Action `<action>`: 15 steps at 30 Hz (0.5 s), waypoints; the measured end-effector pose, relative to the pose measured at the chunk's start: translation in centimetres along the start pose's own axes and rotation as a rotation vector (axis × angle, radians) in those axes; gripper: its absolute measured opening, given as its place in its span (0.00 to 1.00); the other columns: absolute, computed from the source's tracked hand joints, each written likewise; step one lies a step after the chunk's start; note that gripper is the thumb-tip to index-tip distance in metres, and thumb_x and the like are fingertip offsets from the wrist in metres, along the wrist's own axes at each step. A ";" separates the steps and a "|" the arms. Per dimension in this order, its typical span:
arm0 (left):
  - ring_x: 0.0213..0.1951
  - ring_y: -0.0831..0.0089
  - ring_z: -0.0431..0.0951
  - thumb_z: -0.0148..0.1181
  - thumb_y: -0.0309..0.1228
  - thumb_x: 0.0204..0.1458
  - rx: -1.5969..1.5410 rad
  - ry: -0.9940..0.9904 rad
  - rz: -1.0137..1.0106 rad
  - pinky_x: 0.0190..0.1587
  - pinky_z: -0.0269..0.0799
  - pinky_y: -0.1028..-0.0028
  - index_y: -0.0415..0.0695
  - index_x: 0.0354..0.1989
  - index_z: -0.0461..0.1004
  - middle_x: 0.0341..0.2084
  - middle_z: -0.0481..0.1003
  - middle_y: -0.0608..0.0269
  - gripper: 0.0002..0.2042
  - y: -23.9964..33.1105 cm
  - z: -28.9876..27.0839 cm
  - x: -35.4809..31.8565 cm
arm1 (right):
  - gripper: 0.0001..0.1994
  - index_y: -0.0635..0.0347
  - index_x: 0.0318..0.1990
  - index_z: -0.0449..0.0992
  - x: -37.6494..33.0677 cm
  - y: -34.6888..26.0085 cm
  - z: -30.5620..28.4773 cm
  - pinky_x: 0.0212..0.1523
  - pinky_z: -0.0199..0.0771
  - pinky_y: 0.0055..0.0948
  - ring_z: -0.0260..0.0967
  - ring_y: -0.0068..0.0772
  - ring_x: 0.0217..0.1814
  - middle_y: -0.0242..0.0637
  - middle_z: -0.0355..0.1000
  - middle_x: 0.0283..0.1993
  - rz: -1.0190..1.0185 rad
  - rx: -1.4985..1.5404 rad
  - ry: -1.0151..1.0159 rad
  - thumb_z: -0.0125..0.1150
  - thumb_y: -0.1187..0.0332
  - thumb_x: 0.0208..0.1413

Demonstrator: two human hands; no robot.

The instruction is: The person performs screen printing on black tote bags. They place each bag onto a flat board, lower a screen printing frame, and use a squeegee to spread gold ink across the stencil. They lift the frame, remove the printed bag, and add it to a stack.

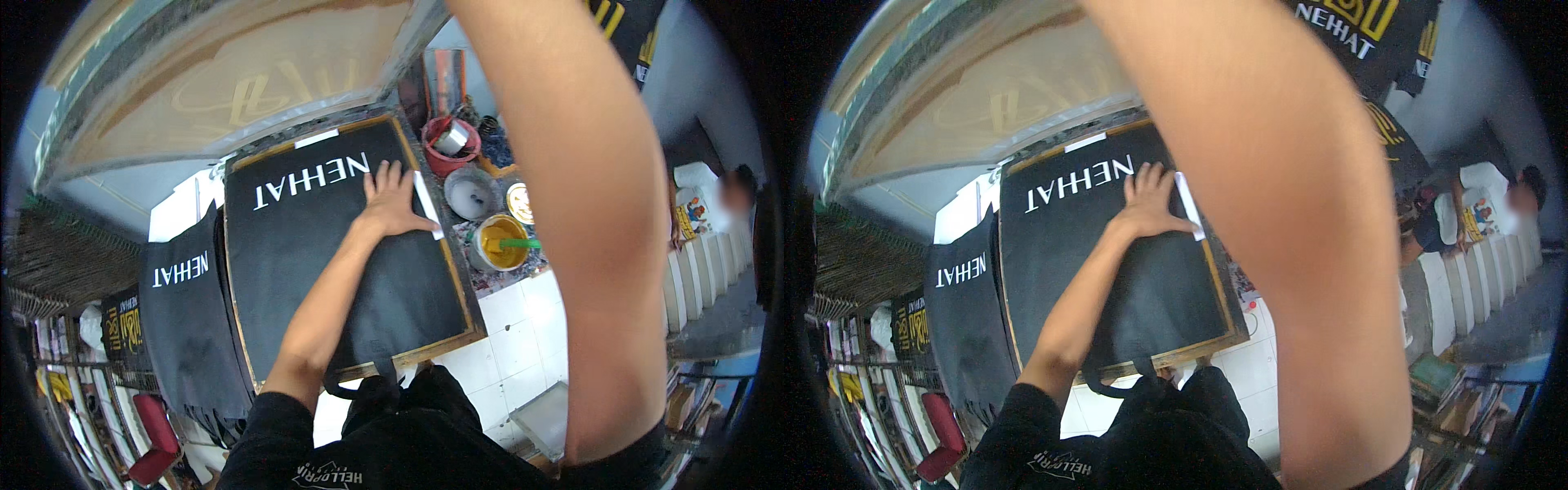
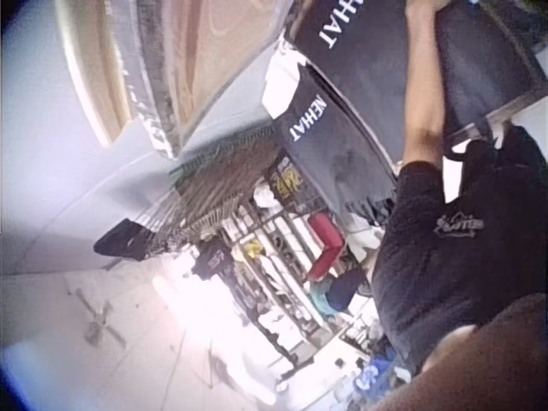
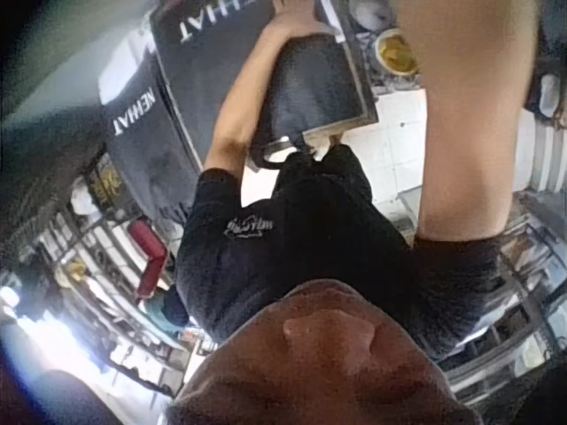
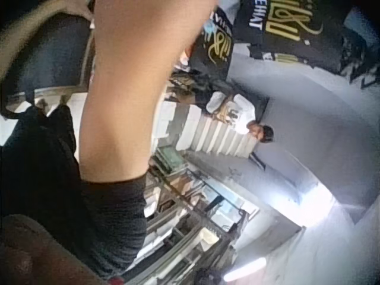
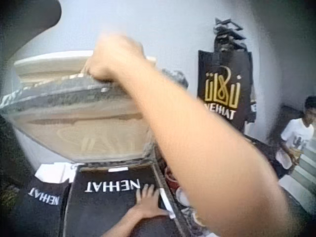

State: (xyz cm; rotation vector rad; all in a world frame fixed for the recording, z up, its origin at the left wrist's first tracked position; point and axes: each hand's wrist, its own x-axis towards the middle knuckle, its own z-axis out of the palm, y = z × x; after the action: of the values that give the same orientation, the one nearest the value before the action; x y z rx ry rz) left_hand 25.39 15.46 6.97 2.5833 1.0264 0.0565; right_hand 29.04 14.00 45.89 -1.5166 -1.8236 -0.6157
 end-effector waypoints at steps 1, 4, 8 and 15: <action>0.78 0.40 0.42 0.73 0.63 0.41 -0.114 0.173 0.080 0.75 0.38 0.41 0.41 0.74 0.58 0.74 0.49 0.33 0.55 -0.2 -1.2 -1.6 | 0.15 0.66 0.42 0.85 -0.9 -0.1 -0.3 0.51 0.80 0.41 0.81 0.44 0.47 0.51 0.82 0.41 0.032 0.024 -0.072 0.66 0.62 0.56; 0.60 0.56 0.78 0.65 0.42 0.60 -0.989 0.523 0.228 0.65 0.69 0.61 0.38 0.67 0.66 0.60 0.74 0.42 0.31 -1.4 -5.3 -10.9 | 0.16 0.63 0.36 0.86 -6.5 -0.5 0.0 0.43 0.81 0.40 0.82 0.43 0.39 0.50 0.82 0.34 -0.023 0.030 -0.084 0.66 0.57 0.55; 0.43 0.58 0.83 0.49 0.53 0.68 -1.582 0.902 0.492 0.50 0.77 0.57 0.35 0.57 0.70 0.43 0.81 0.43 0.29 -2.7 -7.8 -26.8 | 0.16 0.58 0.33 0.85 -18.5 -2.6 0.9 0.36 0.79 0.46 0.81 0.48 0.31 0.47 0.80 0.27 -0.058 0.131 -0.068 0.73 0.52 0.49; 0.32 0.64 0.85 0.57 0.33 0.66 -1.695 0.528 -0.555 0.41 0.82 0.67 0.34 0.38 0.80 0.33 0.84 0.47 0.12 -0.8 4.2 -38.8 | 0.16 0.58 0.32 0.76 -36.4 -5.7 6.8 0.36 0.75 0.42 0.77 0.44 0.36 0.38 0.76 0.33 0.009 0.231 -0.283 0.74 0.59 0.41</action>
State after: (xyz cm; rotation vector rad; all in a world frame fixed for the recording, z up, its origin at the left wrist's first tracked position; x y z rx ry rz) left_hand -2.97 -11.31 6.43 0.7220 1.0305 0.9858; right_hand 25.47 -6.14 14.44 -1.5114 -2.0169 -0.1828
